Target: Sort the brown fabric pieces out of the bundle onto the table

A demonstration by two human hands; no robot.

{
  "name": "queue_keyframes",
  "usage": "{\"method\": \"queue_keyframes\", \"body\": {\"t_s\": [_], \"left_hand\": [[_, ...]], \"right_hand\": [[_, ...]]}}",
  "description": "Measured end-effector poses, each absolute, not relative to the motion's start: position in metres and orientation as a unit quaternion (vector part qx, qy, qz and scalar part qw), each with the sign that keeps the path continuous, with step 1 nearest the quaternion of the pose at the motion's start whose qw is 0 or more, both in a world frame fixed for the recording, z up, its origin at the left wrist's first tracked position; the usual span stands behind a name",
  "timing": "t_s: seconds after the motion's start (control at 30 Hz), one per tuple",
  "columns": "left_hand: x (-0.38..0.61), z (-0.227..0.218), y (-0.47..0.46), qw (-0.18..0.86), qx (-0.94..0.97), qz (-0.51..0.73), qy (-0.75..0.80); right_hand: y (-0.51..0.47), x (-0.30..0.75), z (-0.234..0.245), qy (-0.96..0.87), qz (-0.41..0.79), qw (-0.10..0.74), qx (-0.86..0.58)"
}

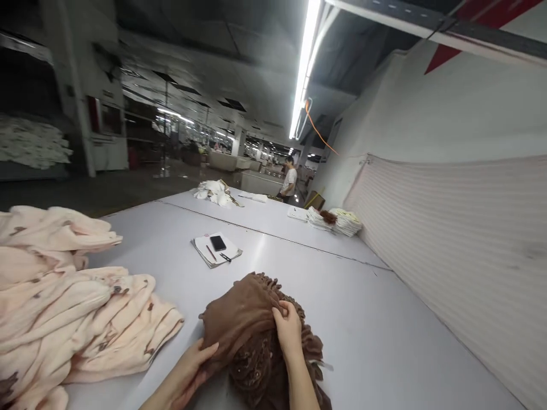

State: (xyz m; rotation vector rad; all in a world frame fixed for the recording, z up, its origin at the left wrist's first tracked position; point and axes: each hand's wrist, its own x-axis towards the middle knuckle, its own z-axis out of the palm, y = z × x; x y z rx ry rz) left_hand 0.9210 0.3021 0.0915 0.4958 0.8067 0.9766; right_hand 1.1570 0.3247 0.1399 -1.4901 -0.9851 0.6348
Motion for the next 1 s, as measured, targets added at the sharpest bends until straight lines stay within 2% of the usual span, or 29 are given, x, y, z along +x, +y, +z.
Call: {"method": "queue_keyframes", "body": {"t_s": [0.1,0.2,0.4,0.67,0.77,0.83,0.9,1.0], "left_hand": [[0.916,0.098,0.286,0.74,0.267,0.505,0.356],[0.913,0.098,0.266,0.752,0.25,0.498,0.352],[0.916,0.074,0.244,0.773,0.185,0.475,0.376],[0.912,0.081,0.244,0.803,0.198,0.454,0.331],[0.908,0.085,0.251,0.761,0.225,0.447,0.412],[0.903,0.089,0.258,0.667,0.241,0.479,0.517],[0.899,0.095,0.266,0.606,0.245,0.516,0.554],[0.897,0.102,0.275,0.688,0.219,0.5,0.478]], "right_hand": [[0.302,1.17,0.132,-0.414,0.347,0.592,-0.598],[0.276,1.182,0.12,-0.376,0.422,0.583,-0.584],[0.254,1.191,0.104,-0.314,0.479,0.595,-0.564],[0.256,1.183,0.117,-0.236,0.538,0.616,-0.524],[0.264,1.167,0.13,-0.247,0.578,0.601,-0.493],[0.27,1.151,0.146,-0.307,0.561,0.592,-0.49],[0.273,1.127,0.166,-0.403,0.479,0.585,-0.515],[0.266,1.074,0.184,-0.61,0.295,0.528,-0.512]]}}
